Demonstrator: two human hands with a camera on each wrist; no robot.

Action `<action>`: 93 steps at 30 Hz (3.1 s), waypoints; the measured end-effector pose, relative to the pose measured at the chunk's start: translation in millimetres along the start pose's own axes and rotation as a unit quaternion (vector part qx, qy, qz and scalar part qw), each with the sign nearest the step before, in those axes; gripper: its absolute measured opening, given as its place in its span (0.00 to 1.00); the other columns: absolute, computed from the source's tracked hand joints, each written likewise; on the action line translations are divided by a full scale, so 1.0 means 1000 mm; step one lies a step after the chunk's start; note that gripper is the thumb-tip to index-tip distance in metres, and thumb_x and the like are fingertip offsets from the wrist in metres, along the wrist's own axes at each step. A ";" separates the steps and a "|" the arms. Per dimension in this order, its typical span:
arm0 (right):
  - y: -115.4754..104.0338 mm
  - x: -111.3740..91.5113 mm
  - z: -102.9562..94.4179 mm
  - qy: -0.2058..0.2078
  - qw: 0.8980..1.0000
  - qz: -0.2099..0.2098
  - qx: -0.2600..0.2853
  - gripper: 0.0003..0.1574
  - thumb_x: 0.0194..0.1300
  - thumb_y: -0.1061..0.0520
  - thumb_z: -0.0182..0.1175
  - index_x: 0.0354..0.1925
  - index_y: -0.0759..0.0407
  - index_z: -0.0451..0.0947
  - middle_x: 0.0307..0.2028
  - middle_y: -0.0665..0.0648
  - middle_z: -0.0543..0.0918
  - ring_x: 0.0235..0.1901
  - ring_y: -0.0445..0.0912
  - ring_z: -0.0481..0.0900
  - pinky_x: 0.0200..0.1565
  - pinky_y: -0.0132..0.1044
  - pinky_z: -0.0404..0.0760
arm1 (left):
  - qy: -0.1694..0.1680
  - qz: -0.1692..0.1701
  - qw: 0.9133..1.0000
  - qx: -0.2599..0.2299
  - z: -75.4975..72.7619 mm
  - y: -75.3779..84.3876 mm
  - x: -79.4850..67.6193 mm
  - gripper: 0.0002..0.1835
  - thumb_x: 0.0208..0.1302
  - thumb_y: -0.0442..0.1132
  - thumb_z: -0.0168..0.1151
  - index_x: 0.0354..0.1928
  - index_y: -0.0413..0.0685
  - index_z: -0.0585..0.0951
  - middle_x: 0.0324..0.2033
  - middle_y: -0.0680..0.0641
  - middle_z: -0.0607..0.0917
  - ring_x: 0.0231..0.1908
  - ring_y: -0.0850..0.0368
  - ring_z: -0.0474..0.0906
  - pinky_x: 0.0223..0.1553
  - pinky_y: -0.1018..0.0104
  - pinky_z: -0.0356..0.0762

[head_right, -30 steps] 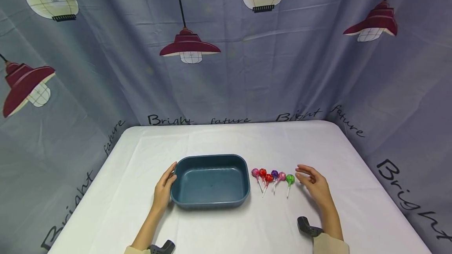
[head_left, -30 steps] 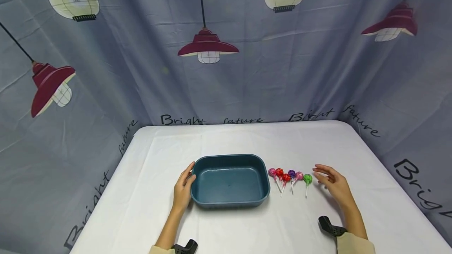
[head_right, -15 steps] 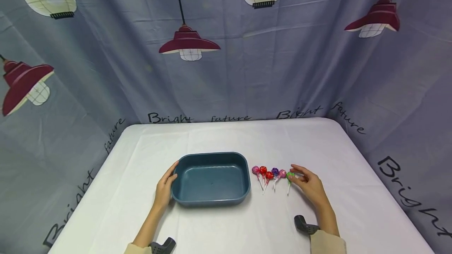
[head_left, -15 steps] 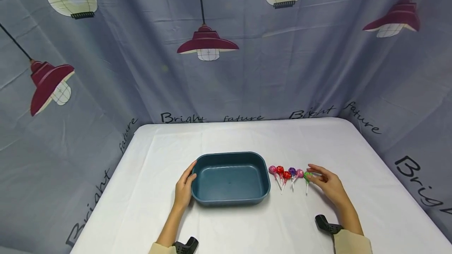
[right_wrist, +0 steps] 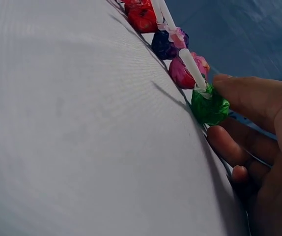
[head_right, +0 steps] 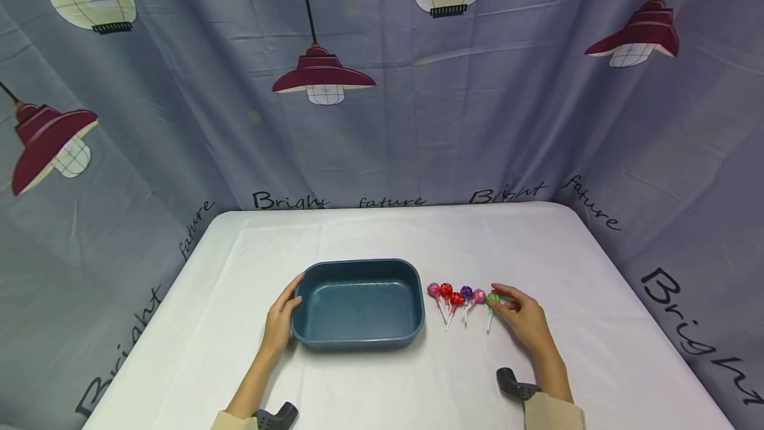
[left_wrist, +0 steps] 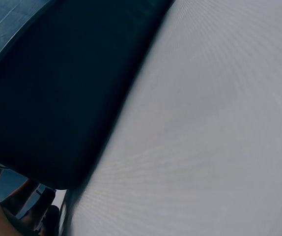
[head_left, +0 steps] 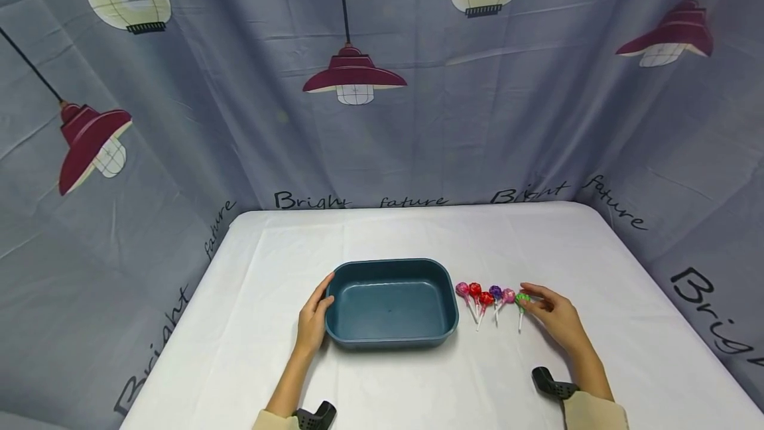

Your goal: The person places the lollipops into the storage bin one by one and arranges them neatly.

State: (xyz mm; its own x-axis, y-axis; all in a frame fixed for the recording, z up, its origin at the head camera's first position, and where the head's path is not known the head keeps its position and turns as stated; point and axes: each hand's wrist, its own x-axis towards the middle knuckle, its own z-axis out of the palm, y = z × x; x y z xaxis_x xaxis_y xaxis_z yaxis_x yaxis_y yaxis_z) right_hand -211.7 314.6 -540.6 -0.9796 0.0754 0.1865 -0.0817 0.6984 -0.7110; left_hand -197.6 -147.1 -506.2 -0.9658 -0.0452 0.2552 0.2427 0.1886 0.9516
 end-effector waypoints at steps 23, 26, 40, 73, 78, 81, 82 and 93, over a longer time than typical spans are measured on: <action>-0.005 0.000 0.000 -0.019 0.999 0.030 -0.007 0.25 0.60 0.49 0.61 0.53 0.59 0.77 0.32 0.56 0.78 0.30 0.46 0.69 0.30 0.36 0.64 | 0.002 -0.014 1.000 -0.015 -0.001 -0.024 0.006 0.23 0.67 0.29 0.46 0.63 0.52 0.71 0.62 0.51 0.69 0.63 0.54 0.61 0.56 0.80 0.58; -0.005 0.001 0.000 -0.021 0.999 0.034 -0.007 0.25 0.60 0.49 0.61 0.53 0.60 0.77 0.33 0.56 0.78 0.31 0.46 0.69 0.31 0.37 0.64 | -0.005 -0.008 1.000 -0.018 -0.001 -0.014 0.004 0.23 0.66 0.28 0.46 0.63 0.45 0.70 0.62 0.46 0.68 0.62 0.48 0.61 0.55 0.80 0.59; -0.003 0.000 -0.002 -0.028 0.999 0.033 -0.002 0.27 0.59 0.47 0.62 0.53 0.60 0.77 0.36 0.57 0.79 0.31 0.45 0.70 0.31 0.34 0.66 | 0.013 -0.007 1.000 -0.003 0.001 -0.039 0.008 0.23 0.66 0.32 0.48 0.62 0.57 0.72 0.60 0.52 0.72 0.57 0.52 0.68 0.54 0.73 0.64; -0.004 -0.005 -0.019 -0.099 0.994 0.023 0.046 0.27 0.57 0.51 0.64 0.52 0.64 0.77 0.37 0.58 0.82 0.31 0.41 0.76 0.34 0.30 0.74 | -0.008 -0.028 1.000 -0.003 -0.003 -0.003 0.001 0.23 0.66 0.29 0.46 0.63 0.45 0.69 0.62 0.46 0.69 0.59 0.45 0.65 0.58 0.52 0.62; -0.004 -0.005 -0.022 -0.090 0.995 0.031 0.039 0.28 0.58 0.49 0.64 0.53 0.63 0.77 0.43 0.61 0.81 0.34 0.39 0.77 0.35 0.27 0.73 | -0.001 -0.026 1.000 0.004 -0.003 -0.006 0.003 0.23 0.66 0.28 0.46 0.63 0.43 0.69 0.62 0.44 0.69 0.59 0.44 0.65 0.57 0.54 0.64; -0.004 -0.006 -0.024 -0.086 0.995 0.035 0.036 0.30 0.58 0.46 0.63 0.54 0.62 0.76 0.47 0.62 0.80 0.35 0.36 0.76 0.38 0.30 0.72 | 0.005 -0.024 1.000 0.000 -0.003 -0.020 0.006 0.23 0.66 0.29 0.47 0.63 0.47 0.70 0.62 0.45 0.69 0.59 0.45 0.65 0.58 0.52 0.63; -0.004 -0.006 -0.024 -0.086 0.995 0.037 0.036 0.31 0.58 0.46 0.63 0.54 0.62 0.76 0.48 0.62 0.80 0.36 0.36 0.76 0.39 0.32 0.72 | 0.005 -0.023 1.000 -0.002 -0.002 -0.025 0.007 0.23 0.66 0.30 0.48 0.63 0.49 0.70 0.62 0.46 0.69 0.59 0.46 0.65 0.58 0.51 0.62; -0.015 -0.010 -0.030 -0.080 0.995 0.026 0.051 0.30 0.59 0.47 0.62 0.55 0.61 0.75 0.48 0.61 0.79 0.36 0.36 0.76 0.37 0.29 0.72 | 0.006 -0.030 1.000 0.003 0.001 -0.041 0.005 0.23 0.66 0.35 0.49 0.61 0.62 0.72 0.61 0.54 0.70 0.61 0.51 0.63 0.59 0.51 0.62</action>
State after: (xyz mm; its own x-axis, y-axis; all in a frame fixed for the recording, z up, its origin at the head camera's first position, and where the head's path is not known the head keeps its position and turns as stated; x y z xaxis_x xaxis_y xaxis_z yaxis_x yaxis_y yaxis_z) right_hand -195.4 324.7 -511.0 -0.9990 -0.0107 0.0434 -0.0407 0.6194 -0.7840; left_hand -212.5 -154.3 -543.6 -0.9773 -0.0681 0.2004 0.1843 0.1915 0.9640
